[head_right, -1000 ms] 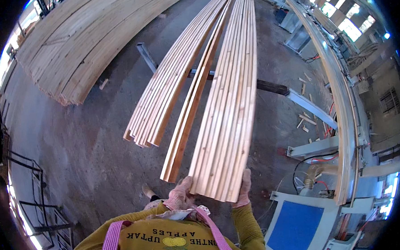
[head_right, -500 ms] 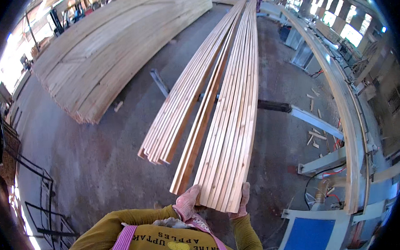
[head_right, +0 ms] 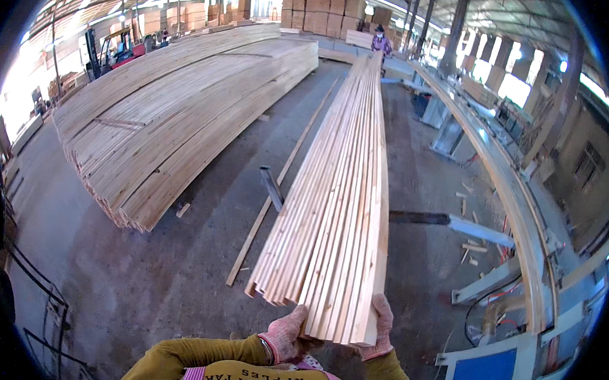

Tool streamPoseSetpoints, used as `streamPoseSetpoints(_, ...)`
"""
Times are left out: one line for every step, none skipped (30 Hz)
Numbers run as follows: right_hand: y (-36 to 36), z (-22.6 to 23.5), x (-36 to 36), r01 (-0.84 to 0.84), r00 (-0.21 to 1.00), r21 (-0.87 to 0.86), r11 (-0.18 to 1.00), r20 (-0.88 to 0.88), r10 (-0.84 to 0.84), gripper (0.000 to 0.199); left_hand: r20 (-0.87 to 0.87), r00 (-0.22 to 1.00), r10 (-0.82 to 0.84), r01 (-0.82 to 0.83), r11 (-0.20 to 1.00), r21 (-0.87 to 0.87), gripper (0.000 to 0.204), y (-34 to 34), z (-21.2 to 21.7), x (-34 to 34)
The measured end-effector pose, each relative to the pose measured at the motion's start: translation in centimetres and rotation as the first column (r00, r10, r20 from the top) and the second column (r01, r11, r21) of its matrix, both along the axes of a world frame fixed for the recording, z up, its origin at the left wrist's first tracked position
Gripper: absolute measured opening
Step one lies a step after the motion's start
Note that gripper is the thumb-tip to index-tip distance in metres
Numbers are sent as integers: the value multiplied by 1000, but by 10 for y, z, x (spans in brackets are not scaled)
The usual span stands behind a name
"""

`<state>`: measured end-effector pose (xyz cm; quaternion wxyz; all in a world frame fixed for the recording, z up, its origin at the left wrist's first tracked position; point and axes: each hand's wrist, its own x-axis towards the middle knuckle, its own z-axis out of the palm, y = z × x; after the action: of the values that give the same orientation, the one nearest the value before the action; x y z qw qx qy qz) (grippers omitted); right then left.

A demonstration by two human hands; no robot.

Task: The person walks through a lumber processing facility and repeatedly picks up bundles of wooden planks from a conveyor system. They carry the planks to a large stack and place them on top, aligning them with the existing pile.

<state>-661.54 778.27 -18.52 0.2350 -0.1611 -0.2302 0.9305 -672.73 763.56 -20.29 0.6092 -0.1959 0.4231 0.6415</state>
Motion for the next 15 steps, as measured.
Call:
streamPoseSetpoints(-10, 7, -12, 47, 999, 56, 997, 0, -47, 77, 38, 999, -38, 37, 998, 41, 48, -8, -4, -15)
streamPoseSetpoints(-19, 19, -26, 94, 996, 130, 987, -14, -93, 76, 63, 995, -79, 72, 992, 102, 47, -13, -2, -31)
streamPoseSetpoints(-34, 41, -42, 126, 989, 262, 957, 46, -143, 76, -24, 992, -122, 123, 990, 63, 44, -27, 29, -50)
streamPoseSetpoints(-44, 56, -60, 127, 985, 278, 952, 75, -153, 75, -4, 990, -141, 141, 987, 78, 43, -33, 39, -72)
streamPoseSetpoints(-46, 61, -79, 87, 994, 311, 946, 36, -103, 75, 15, 988, -156, 154, 984, 92, 41, -41, 47, -90)
streamPoseSetpoints(-52, 67, -101, 47, 999, 344, 938, -2, -49, 75, 33, 985, -169, 165, 980, 107, 40, -52, 51, -107)
streamPoseSetpoints(-61, 74, -125, 105, 994, 334, 937, -16, -106, 74, -41, 987, -153, 159, 961, 228, 41, -63, 51, -126)
streamPoseSetpoints(-76, 85, -156, 67, 997, 314, 947, -53, -53, 72, 6, 993, -116, 112, 966, 234, 43, -69, 42, -152)
streamPoseSetpoints(-81, 92, -177, 43, 997, 331, 943, -76, -19, 71, -44, 993, -107, 113, 974, 197, 43, -78, 58, -175)
streamPoseSetpoints(-86, 97, -199, 17, 995, 348, 937, -99, 19, 71, -94, 991, -94, 108, 981, 158, 43, -88, 74, -198)
streamPoseSetpoints(-97, 104, -226, 74, 995, 397, 915, -93, -40, 69, -180, 983, -45, 88, 968, 236, 41, -99, 73, -221)
streamPoseSetpoints(-103, 102, -249, 75, 995, 419, 905, -93, -39, 68, -257, 967, 5, 78, 947, 313, 39, -109, 79, -242)
streamPoseSetpoints(-107, 97, -273, 73, 995, 441, 894, -93, -36, 67, -216, 976, 36, 32, 952, 305, 40, -121, 89, -265)
streamPoseSetpoints(-109, 95, -296, 72, 995, 463, 883, -95, -31, 66, -174, 982, 69, -14, 955, 296, 40, -131, 96, -285)
streamPoseSetpoints(-128, 102, -325, 28, 996, 423, 906, -86, 9, 64, -282, 953, 110, -15, 948, 318, 40, -142, 88, -311)
